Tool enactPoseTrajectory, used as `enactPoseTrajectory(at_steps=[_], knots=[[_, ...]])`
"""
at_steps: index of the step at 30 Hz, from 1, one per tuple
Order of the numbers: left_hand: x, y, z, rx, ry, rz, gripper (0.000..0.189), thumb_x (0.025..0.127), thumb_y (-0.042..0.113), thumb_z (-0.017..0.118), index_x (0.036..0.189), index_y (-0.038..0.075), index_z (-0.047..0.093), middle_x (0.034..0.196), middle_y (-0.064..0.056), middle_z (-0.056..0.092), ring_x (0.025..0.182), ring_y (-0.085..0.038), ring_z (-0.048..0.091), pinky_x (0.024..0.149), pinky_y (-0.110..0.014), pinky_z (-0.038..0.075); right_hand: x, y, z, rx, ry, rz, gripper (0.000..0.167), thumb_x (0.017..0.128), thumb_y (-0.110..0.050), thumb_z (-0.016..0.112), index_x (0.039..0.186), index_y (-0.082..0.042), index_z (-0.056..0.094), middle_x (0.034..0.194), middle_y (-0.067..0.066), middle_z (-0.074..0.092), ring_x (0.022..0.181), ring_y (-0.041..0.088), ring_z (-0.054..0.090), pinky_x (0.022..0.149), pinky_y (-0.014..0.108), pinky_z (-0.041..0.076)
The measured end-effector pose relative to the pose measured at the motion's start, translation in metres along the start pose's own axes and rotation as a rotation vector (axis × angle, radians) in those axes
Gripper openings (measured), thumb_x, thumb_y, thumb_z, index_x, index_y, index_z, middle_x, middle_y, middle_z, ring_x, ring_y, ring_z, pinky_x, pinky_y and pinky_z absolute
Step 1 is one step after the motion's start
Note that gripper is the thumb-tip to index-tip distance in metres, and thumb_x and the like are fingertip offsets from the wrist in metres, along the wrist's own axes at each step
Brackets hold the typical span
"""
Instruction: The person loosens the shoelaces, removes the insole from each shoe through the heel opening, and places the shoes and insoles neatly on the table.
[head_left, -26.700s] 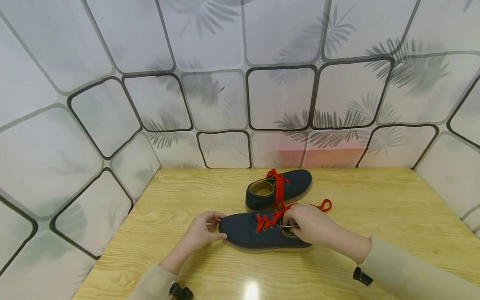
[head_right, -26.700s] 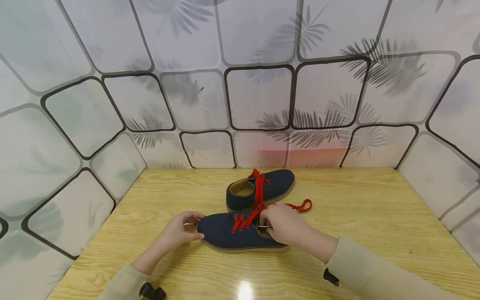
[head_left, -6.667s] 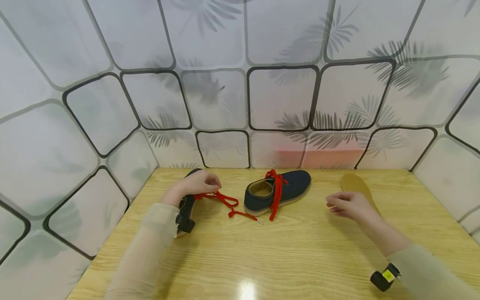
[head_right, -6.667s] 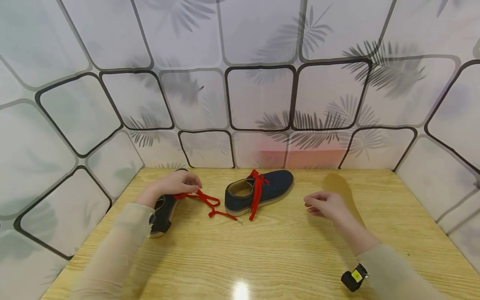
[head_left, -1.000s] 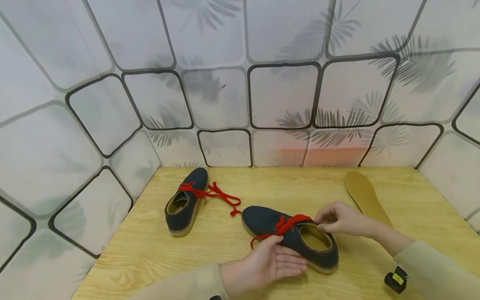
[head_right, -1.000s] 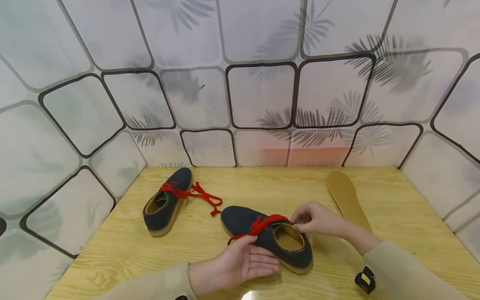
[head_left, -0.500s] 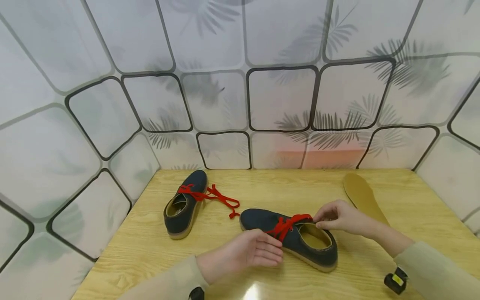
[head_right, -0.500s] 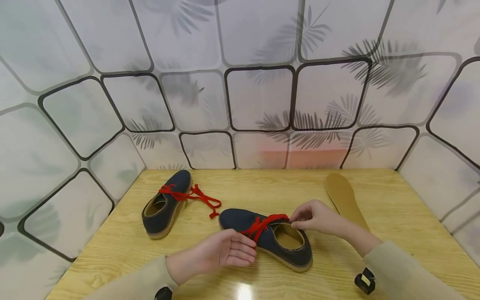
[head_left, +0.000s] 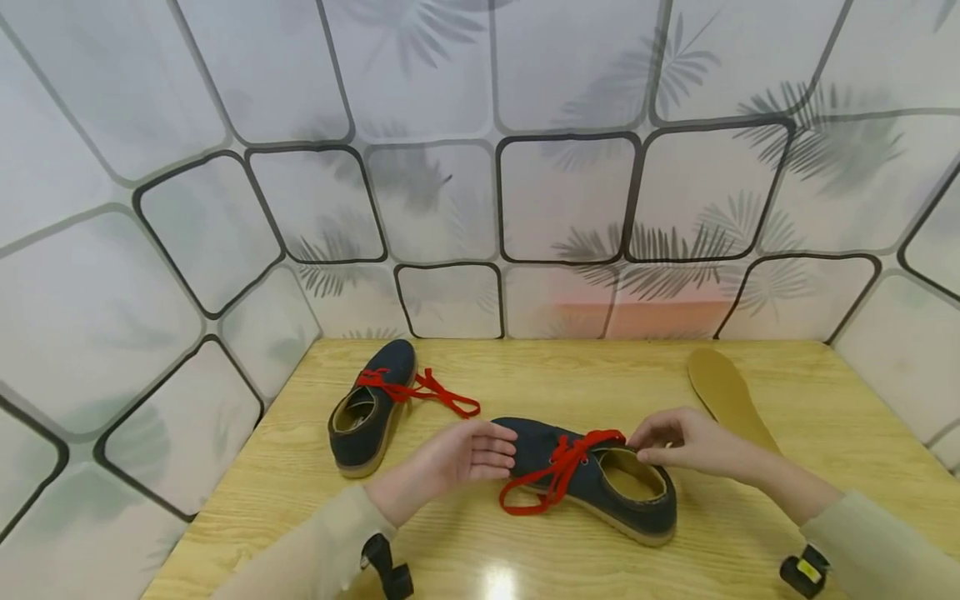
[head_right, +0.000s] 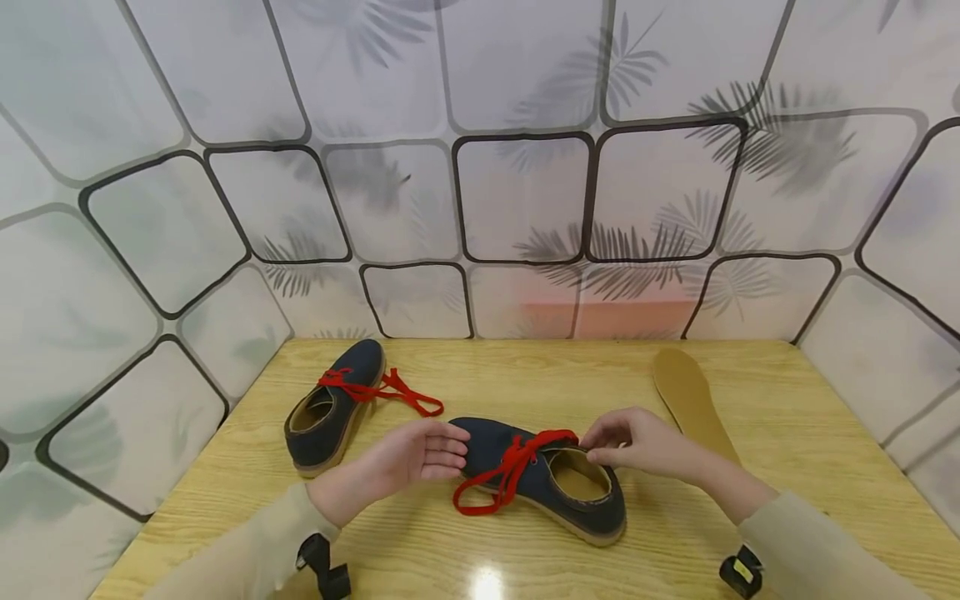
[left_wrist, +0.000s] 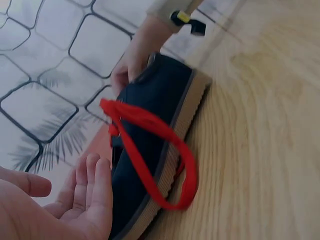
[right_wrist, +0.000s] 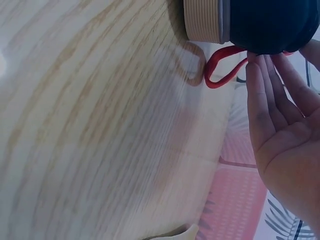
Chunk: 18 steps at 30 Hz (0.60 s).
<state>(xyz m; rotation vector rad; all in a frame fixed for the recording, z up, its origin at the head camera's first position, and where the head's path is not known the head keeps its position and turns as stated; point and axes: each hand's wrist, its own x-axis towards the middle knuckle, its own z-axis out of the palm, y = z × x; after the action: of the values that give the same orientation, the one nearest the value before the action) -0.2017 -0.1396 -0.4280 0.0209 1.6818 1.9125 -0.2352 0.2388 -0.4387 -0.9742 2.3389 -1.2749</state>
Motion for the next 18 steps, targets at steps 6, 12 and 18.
enactPoseTrajectory(at_steps=[6, 12, 18], knots=[[0.011, 0.0, -0.014, 0.072, 0.128, 0.083, 0.039, 0.108, 0.016, 0.055, 0.133, -0.012, 0.064, 0.094, 0.0, 0.071, 0.084, -0.011, 0.071, 0.081, -0.023, 0.064, 0.0, -0.001, 0.002, 0.008, 0.008, 0.034, 0.017, 0.102, -0.008, 0.071, 0.115, 0.001, 0.076, 0.106, 0.011, 0.08, 0.087, -0.002, 0.07, 0.07, 0.023, 0.062], [0.019, -0.001, -0.021, 0.183, 0.226, 0.141, 0.033, 0.105, 0.007, 0.057, 0.129, -0.013, 0.065, 0.105, -0.007, 0.07, 0.081, -0.01, 0.064, 0.077, -0.023, 0.062, -0.001, 0.0, 0.003, 0.015, 0.022, 0.029, 0.016, 0.101, -0.007, 0.071, 0.114, 0.001, 0.077, 0.104, 0.01, 0.08, 0.087, -0.002, 0.07, 0.069, 0.023, 0.061], [0.026, -0.006, -0.024, 0.232, 0.266, 0.136, 0.037, 0.102, 0.004, 0.058, 0.135, -0.011, 0.062, 0.126, -0.019, 0.065, 0.084, -0.013, 0.061, 0.078, -0.026, 0.06, 0.0, -0.001, 0.005, -0.013, 0.053, 0.032, 0.014, 0.1, -0.006, 0.072, 0.111, 0.0, 0.077, 0.102, 0.006, 0.08, 0.087, -0.003, 0.07, 0.07, 0.023, 0.061]])
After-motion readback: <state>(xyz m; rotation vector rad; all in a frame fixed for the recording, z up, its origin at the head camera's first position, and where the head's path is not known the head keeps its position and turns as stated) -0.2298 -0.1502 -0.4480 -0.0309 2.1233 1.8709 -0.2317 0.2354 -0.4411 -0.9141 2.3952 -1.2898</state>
